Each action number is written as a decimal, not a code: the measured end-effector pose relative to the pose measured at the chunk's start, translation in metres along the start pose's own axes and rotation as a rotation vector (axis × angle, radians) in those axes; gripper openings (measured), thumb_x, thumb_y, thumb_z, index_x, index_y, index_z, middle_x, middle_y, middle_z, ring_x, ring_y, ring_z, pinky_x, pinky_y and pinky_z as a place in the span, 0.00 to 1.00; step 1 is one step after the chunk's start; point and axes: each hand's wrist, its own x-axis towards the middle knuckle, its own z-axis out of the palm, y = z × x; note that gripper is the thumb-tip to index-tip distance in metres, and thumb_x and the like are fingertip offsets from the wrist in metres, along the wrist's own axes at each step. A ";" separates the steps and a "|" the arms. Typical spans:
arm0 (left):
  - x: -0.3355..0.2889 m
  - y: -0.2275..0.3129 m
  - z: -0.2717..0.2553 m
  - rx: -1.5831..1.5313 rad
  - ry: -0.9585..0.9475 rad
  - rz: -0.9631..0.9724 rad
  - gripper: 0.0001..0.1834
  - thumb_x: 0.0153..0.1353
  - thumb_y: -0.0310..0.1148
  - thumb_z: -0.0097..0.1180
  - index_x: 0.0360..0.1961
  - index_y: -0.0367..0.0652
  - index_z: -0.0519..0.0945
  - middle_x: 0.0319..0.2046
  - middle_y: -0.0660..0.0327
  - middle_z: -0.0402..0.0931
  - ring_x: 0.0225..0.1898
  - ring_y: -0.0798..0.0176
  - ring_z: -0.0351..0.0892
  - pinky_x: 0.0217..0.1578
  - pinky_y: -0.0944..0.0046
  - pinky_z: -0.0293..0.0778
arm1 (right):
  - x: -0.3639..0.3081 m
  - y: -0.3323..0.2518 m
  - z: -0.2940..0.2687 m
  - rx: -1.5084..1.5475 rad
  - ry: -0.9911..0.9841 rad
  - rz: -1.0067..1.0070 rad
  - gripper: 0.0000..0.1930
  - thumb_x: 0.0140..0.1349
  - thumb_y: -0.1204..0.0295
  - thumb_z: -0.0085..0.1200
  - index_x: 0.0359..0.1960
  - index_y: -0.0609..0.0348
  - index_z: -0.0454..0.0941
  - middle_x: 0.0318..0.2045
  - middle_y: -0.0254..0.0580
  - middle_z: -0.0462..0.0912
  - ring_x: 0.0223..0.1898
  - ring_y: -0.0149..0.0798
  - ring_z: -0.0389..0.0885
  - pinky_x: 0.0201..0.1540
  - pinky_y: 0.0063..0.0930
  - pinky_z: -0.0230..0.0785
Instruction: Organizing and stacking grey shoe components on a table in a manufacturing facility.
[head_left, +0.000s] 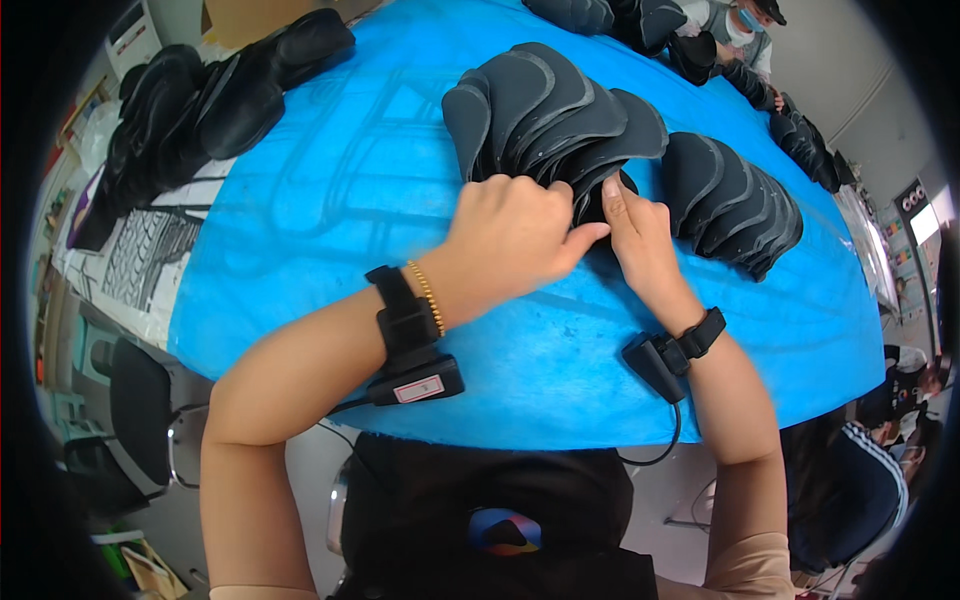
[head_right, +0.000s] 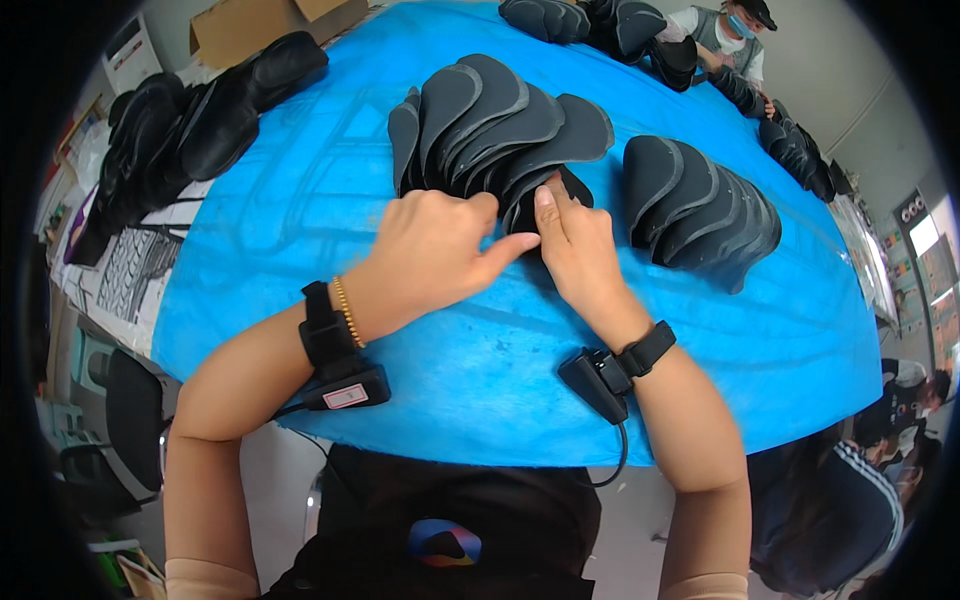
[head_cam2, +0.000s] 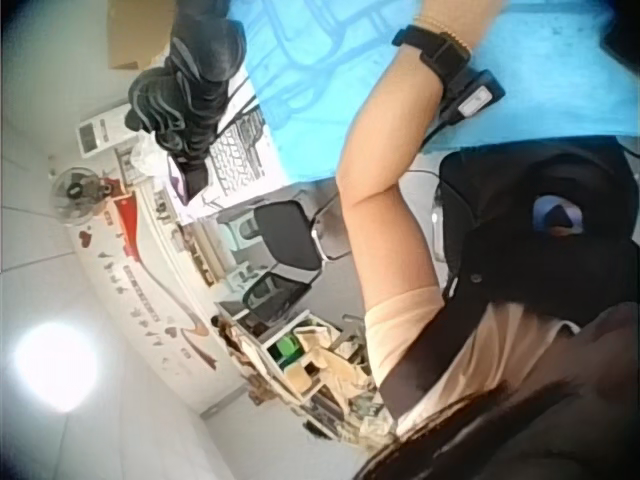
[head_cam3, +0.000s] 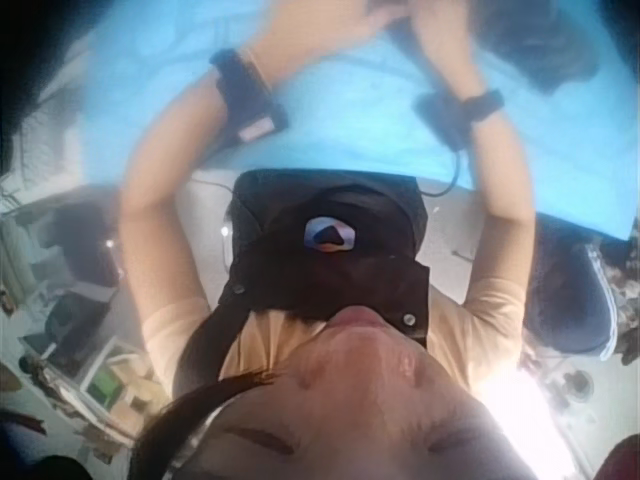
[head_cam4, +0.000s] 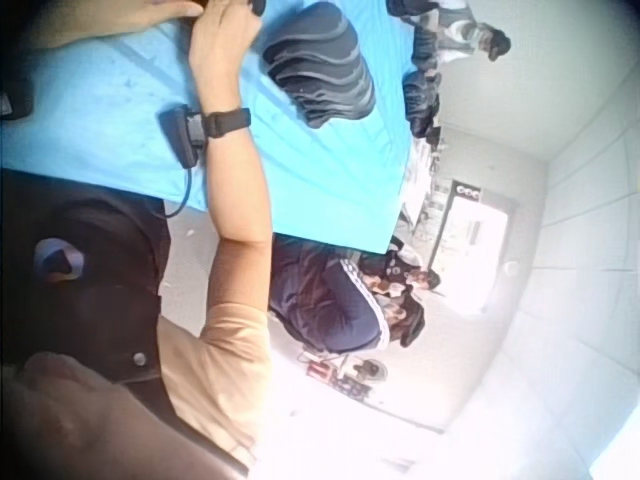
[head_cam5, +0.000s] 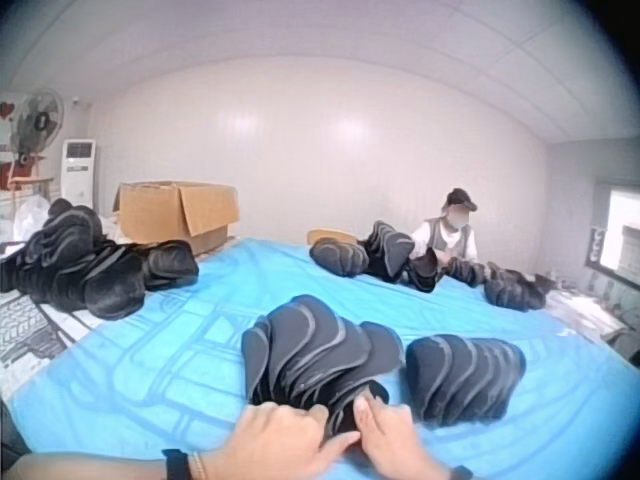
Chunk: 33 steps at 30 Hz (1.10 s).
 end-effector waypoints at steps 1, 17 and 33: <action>0.002 0.004 0.004 -0.032 -0.022 -0.027 0.22 0.55 0.47 0.62 0.19 0.37 0.77 0.12 0.50 0.73 0.15 0.48 0.76 0.18 0.55 0.71 | 0.000 -0.003 0.000 -0.004 -0.015 -0.008 0.26 0.73 0.57 0.34 0.43 0.74 0.75 0.17 0.58 0.70 0.18 0.53 0.69 0.25 0.39 0.63; 0.004 -0.008 0.031 -0.344 0.083 -0.102 0.15 0.61 0.32 0.55 0.20 0.34 0.75 0.14 0.45 0.71 0.18 0.43 0.75 0.19 0.53 0.69 | -0.004 -0.014 0.001 0.044 -0.018 0.126 0.25 0.74 0.56 0.34 0.48 0.70 0.74 0.16 0.57 0.69 0.16 0.48 0.67 0.23 0.41 0.59; -0.003 -0.007 0.021 -0.460 -0.037 -0.096 0.22 0.59 0.38 0.60 0.14 0.35 0.72 0.11 0.49 0.68 0.12 0.52 0.70 0.16 0.60 0.64 | -0.005 -0.006 0.000 0.127 0.095 0.125 0.30 0.74 0.53 0.32 0.29 0.70 0.75 0.12 0.46 0.62 0.17 0.34 0.57 0.22 0.36 0.53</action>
